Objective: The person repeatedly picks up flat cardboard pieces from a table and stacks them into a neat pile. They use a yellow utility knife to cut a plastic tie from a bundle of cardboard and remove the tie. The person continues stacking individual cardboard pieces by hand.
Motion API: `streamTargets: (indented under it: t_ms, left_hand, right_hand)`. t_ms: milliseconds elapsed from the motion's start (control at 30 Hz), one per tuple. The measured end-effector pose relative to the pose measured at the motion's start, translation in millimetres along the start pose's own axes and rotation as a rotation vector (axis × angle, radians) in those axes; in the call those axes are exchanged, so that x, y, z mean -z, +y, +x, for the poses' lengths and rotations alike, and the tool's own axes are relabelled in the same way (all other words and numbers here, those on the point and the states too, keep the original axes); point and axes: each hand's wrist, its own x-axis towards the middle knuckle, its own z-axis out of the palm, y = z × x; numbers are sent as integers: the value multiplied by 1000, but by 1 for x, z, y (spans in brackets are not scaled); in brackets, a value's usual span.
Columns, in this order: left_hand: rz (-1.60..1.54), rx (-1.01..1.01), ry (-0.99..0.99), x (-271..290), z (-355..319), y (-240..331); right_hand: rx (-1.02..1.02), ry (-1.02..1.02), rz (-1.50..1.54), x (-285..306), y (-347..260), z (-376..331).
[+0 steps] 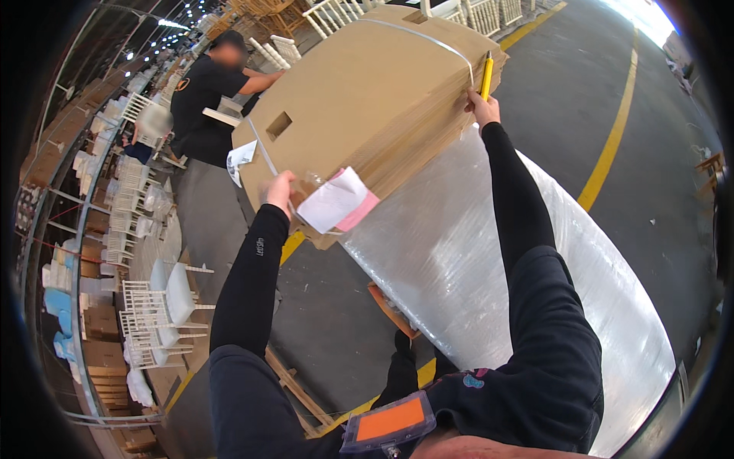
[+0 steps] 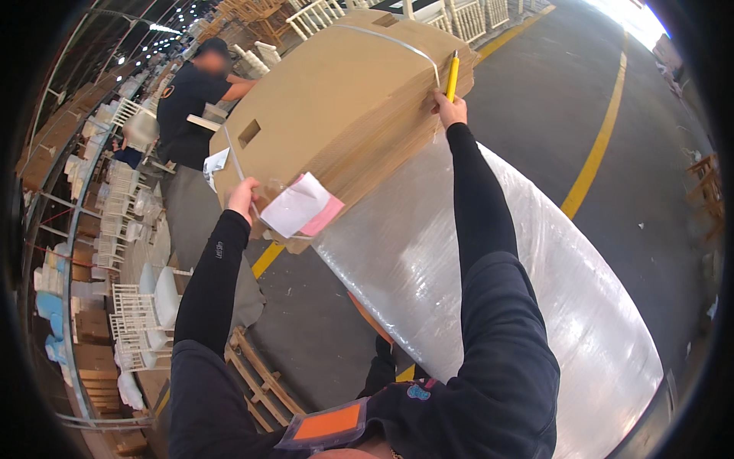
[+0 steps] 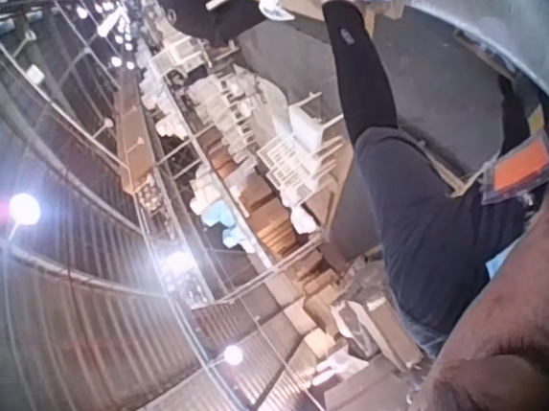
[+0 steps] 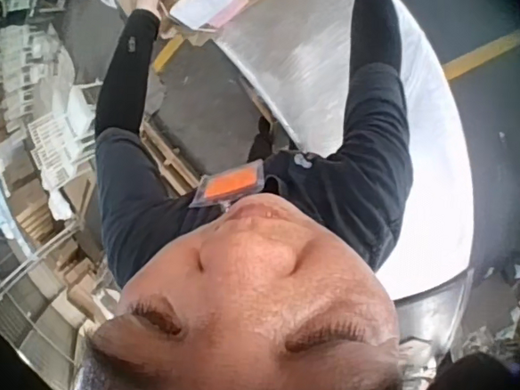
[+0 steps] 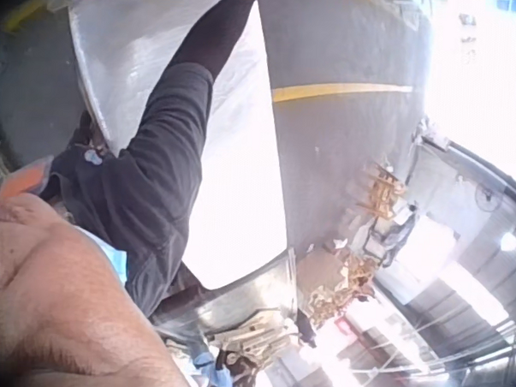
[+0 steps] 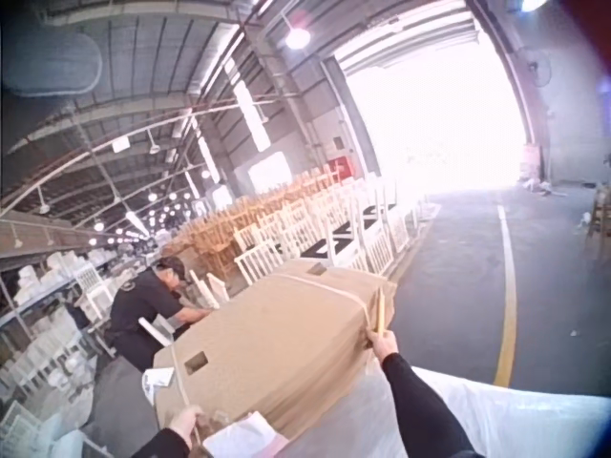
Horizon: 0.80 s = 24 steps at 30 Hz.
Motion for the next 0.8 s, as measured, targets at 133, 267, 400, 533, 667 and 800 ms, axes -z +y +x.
streamTargets:
  t_ms: [133, 267, 400, 533, 667, 800]
  left_hand:
    - [-62, -162, 84, 24, 39, -30]
    - [94, -227, 101, 78, 54, -39]
    - [397, -378, 94, 67, 19, -29]
    - [631, -701, 22, 95, -41, -34]
    - [629, -662, -121, 121, -119, -65]
    - [249, -519, -57, 142, -226, -114]
  right_hand:
    - [128, 64, -30, 25, -11, -63]
    - [-22, 153, -24, 32, -15, -170]
    - [-46, 270, 89, 72, -35, -266]
    - [-11, 340, 230, 109, -54, -355]
    - [-26, 402, 275, 167, -84, -403]
    - [-14, 467, 348, 228, -120, -440]
